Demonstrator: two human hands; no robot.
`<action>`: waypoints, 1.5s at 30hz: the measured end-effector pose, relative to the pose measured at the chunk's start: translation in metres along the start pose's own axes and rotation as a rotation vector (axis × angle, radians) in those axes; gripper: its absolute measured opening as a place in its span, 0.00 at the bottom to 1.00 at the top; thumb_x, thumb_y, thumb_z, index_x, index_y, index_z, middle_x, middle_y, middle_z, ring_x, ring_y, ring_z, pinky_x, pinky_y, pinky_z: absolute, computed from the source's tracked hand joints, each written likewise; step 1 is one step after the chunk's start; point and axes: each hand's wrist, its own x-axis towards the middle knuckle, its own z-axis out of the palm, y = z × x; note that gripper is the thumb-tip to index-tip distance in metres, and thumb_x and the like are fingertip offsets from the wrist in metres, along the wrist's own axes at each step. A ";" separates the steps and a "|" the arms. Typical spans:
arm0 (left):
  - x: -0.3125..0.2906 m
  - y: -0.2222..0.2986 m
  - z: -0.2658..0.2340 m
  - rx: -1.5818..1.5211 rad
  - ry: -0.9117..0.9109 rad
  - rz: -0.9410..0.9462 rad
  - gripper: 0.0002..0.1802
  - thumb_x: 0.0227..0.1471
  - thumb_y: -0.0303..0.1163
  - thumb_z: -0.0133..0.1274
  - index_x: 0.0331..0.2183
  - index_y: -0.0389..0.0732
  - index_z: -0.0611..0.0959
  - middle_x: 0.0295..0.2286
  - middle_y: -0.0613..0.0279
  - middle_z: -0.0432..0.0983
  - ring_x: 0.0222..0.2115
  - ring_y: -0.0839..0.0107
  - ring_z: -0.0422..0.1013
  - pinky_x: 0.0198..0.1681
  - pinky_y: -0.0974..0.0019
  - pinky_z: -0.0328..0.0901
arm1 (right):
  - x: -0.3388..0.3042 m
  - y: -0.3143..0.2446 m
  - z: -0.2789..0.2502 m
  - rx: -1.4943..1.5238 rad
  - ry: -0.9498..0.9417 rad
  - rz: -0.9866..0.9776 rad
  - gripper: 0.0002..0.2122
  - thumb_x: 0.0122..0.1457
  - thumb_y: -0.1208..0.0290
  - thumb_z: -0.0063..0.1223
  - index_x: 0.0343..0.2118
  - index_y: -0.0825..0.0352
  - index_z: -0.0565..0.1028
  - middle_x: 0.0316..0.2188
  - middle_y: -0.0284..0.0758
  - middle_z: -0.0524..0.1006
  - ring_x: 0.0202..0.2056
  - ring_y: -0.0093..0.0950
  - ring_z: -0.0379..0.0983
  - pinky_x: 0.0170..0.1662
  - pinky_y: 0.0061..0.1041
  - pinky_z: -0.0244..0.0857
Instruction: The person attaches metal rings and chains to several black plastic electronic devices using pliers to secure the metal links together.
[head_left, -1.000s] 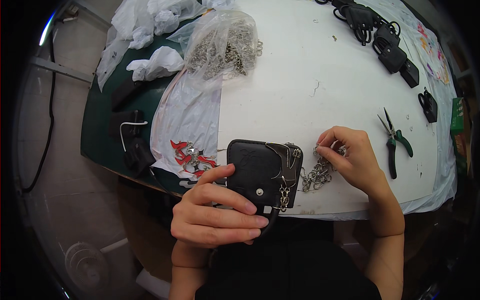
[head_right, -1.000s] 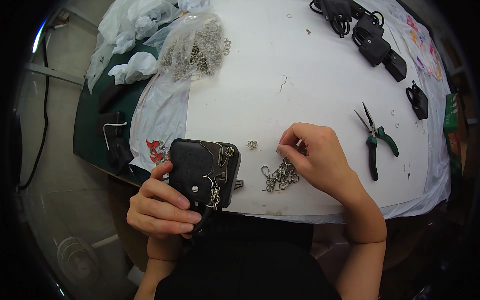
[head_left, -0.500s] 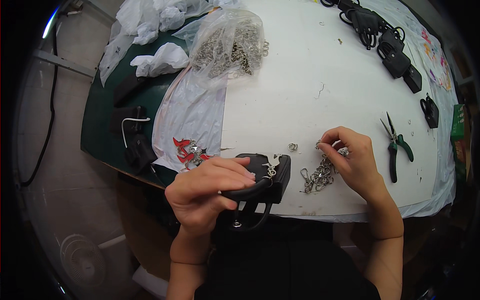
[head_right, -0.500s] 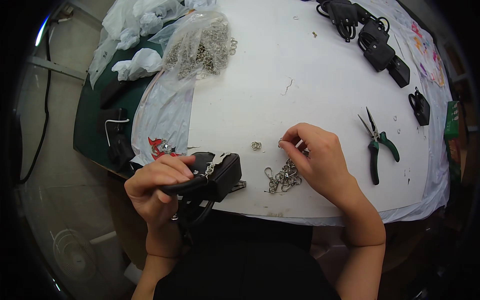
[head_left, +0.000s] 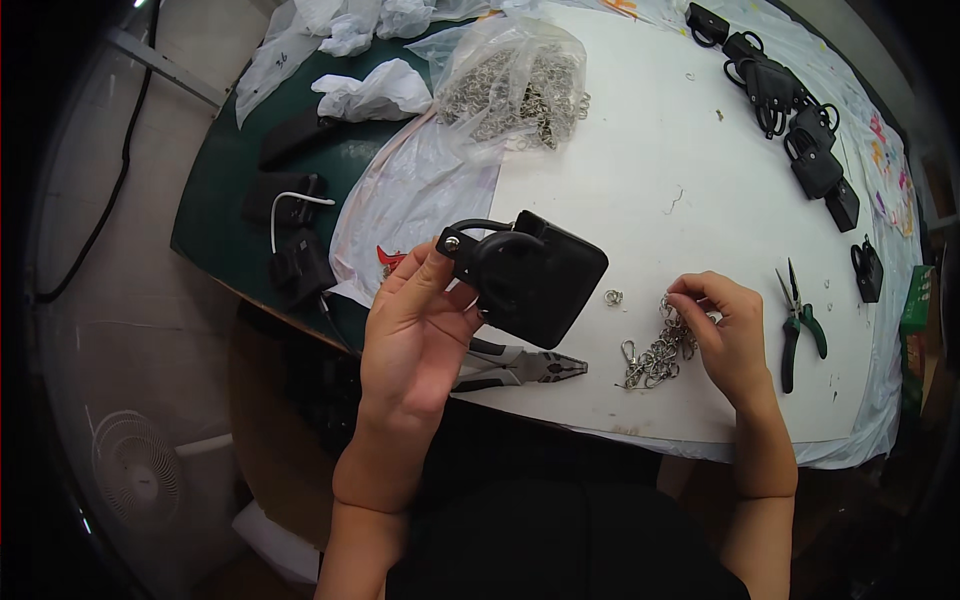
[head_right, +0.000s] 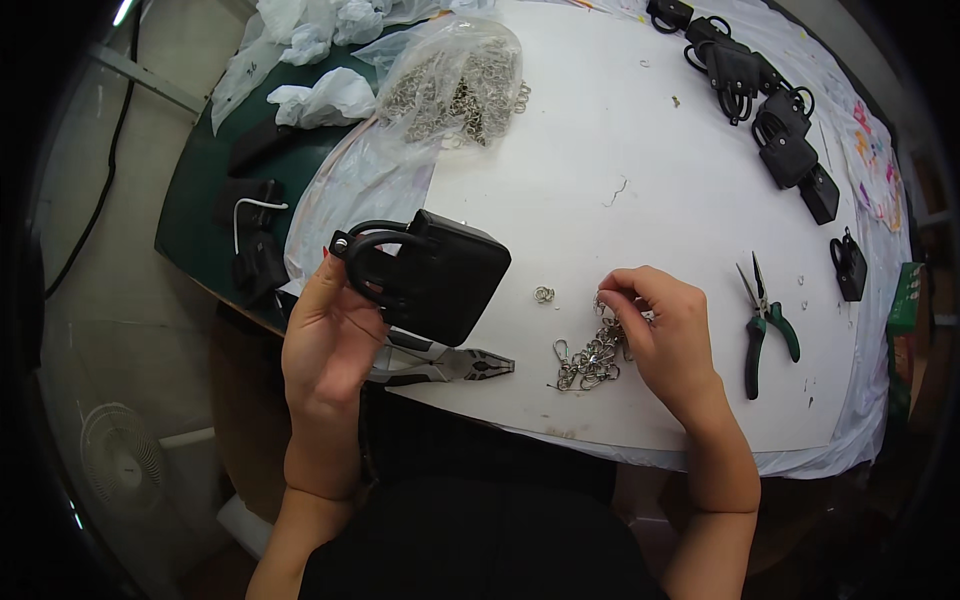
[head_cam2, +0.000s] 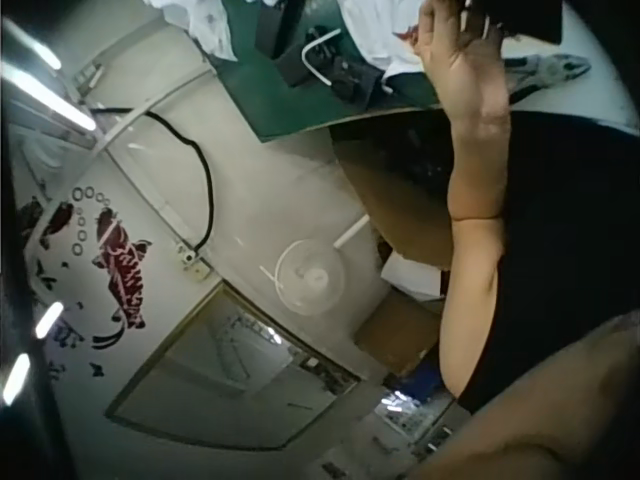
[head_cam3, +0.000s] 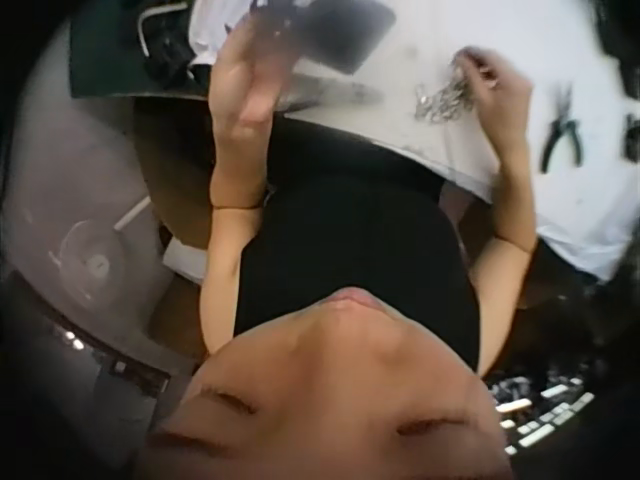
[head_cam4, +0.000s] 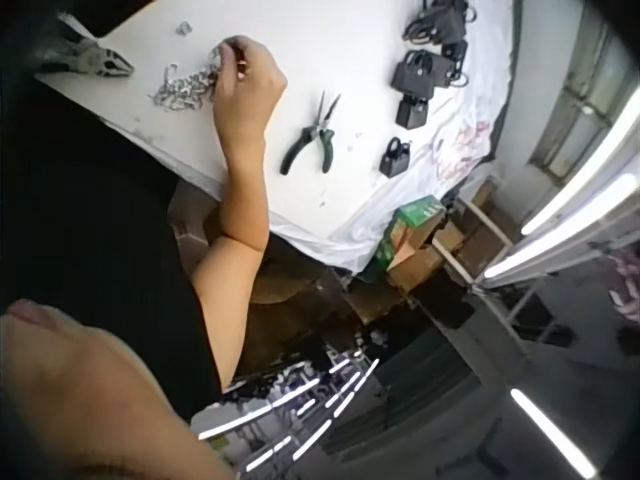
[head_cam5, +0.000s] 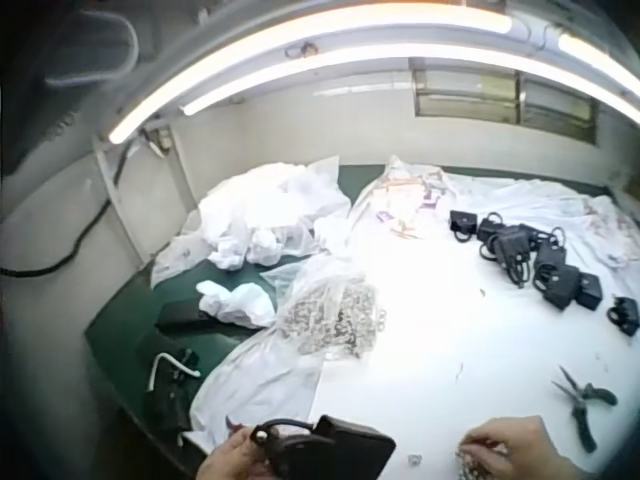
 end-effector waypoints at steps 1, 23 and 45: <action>-0.001 -0.001 0.000 -0.005 0.005 -0.001 0.09 0.62 0.32 0.53 0.42 0.40 0.80 0.38 0.64 0.81 0.37 0.71 0.77 0.42 0.64 0.70 | 0.000 0.000 0.002 -0.003 -0.001 -0.010 0.01 0.56 0.81 0.58 0.31 0.72 0.77 0.25 0.36 0.79 0.25 0.26 0.75 0.31 0.22 0.70; -0.124 0.120 -0.256 1.268 0.741 0.490 0.09 0.53 0.24 0.60 0.37 0.32 0.83 0.34 0.61 0.80 0.37 0.74 0.75 0.42 0.71 0.69 | 0.007 -0.011 -0.003 0.006 -0.154 0.174 0.05 0.59 0.80 0.53 0.36 0.73 0.78 0.29 0.39 0.78 0.28 0.29 0.74 0.35 0.26 0.68; 0.076 -0.047 0.073 1.627 -0.865 0.423 0.08 0.48 0.25 0.63 0.34 0.37 0.83 0.29 0.58 0.80 0.30 0.66 0.76 0.32 0.65 0.69 | 0.034 0.026 -0.021 -0.161 -0.173 -0.080 0.06 0.54 0.75 0.60 0.34 0.67 0.81 0.35 0.35 0.77 0.35 0.33 0.75 0.39 0.29 0.68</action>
